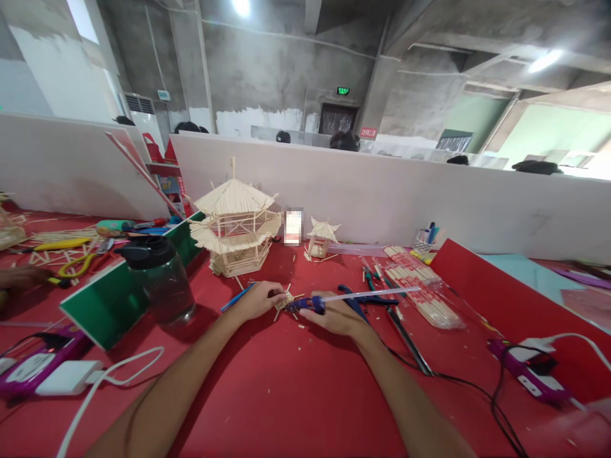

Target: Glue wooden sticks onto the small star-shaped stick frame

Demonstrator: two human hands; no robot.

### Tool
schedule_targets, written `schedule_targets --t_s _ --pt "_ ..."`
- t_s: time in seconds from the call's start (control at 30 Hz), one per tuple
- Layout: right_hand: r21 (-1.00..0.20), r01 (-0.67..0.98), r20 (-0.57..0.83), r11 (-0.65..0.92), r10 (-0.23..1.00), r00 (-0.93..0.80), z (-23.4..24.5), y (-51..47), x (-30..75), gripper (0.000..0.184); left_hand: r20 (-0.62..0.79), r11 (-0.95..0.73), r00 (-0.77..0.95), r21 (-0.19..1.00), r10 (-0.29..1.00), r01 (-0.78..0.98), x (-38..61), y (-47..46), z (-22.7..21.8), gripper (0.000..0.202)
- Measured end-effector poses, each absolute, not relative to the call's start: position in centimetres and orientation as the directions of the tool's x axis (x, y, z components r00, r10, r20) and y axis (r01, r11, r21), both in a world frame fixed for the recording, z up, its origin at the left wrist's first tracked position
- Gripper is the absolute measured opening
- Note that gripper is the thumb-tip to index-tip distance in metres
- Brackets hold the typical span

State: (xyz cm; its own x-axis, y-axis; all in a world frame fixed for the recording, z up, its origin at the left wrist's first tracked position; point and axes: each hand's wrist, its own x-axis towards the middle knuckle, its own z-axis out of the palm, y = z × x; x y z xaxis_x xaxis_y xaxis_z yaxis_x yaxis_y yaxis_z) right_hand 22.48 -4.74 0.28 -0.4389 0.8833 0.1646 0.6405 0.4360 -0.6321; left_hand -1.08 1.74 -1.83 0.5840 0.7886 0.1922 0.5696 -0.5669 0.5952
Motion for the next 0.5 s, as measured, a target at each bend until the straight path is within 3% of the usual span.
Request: schedule_targets --t_s 0.5 --pt "-0.593 0.692 0.147 0.412 0.900 -0.409 0.35 -4.68 22.77 0.032 0.183 -0.565 0.589 0.596 0.788 0.571 -1.06 1.64 -1.72 0.031"
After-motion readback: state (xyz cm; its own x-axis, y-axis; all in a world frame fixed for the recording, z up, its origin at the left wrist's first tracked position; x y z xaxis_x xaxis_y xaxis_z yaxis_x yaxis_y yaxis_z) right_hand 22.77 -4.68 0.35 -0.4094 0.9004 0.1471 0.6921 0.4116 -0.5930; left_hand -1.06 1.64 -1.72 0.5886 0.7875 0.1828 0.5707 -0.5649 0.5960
